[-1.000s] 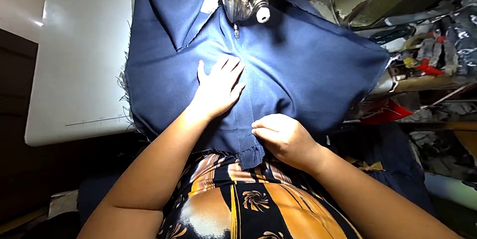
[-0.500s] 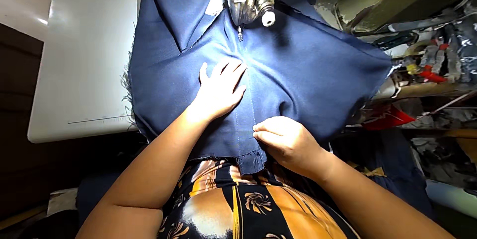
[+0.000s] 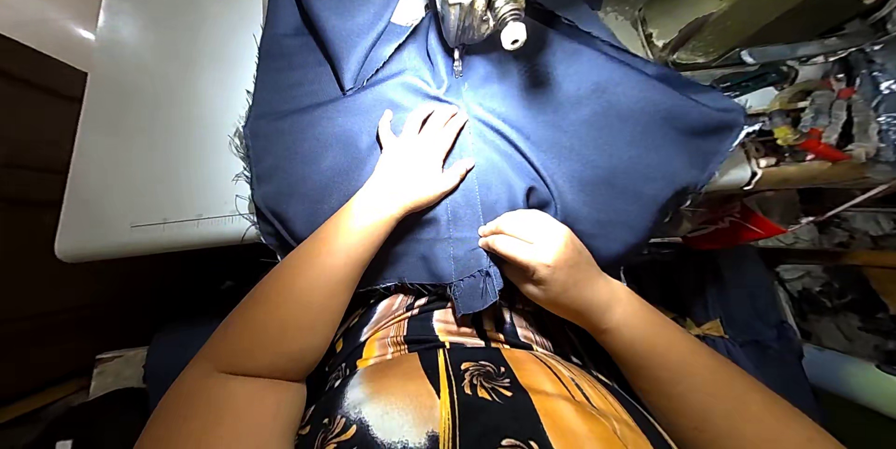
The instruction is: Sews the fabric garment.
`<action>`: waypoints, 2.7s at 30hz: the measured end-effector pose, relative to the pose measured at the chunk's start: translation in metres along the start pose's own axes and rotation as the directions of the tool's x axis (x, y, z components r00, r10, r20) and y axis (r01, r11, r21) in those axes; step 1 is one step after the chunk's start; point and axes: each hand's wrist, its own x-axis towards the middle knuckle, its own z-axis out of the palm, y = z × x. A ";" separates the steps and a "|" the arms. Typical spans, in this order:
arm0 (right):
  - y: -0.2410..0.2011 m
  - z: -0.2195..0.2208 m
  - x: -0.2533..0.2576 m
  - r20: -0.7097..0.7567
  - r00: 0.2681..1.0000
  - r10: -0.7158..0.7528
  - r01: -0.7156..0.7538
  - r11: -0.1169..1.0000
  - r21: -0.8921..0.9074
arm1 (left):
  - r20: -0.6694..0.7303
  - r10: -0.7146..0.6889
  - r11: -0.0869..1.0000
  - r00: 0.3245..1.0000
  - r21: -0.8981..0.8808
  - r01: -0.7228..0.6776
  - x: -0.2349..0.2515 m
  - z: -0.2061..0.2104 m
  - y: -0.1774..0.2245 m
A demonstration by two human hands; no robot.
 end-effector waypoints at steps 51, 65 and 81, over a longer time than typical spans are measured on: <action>0.006 -0.027 0.021 -0.063 0.981 -0.183 0.176 0.979 -0.101 | 0.567 0.217 0.975 0.795 -0.088 -0.203 0.120 -0.068 -0.021; 0.007 -0.026 0.026 0.050 0.984 -0.168 0.174 0.977 -0.127 | 0.561 0.159 0.978 0.812 0.025 -0.209 0.116 -0.065 -0.013; 0.017 -0.010 0.015 0.055 0.993 -0.103 0.106 0.992 -0.068 | -0.078 -0.110 0.994 0.991 -0.007 0.110 0.007 0.006 0.014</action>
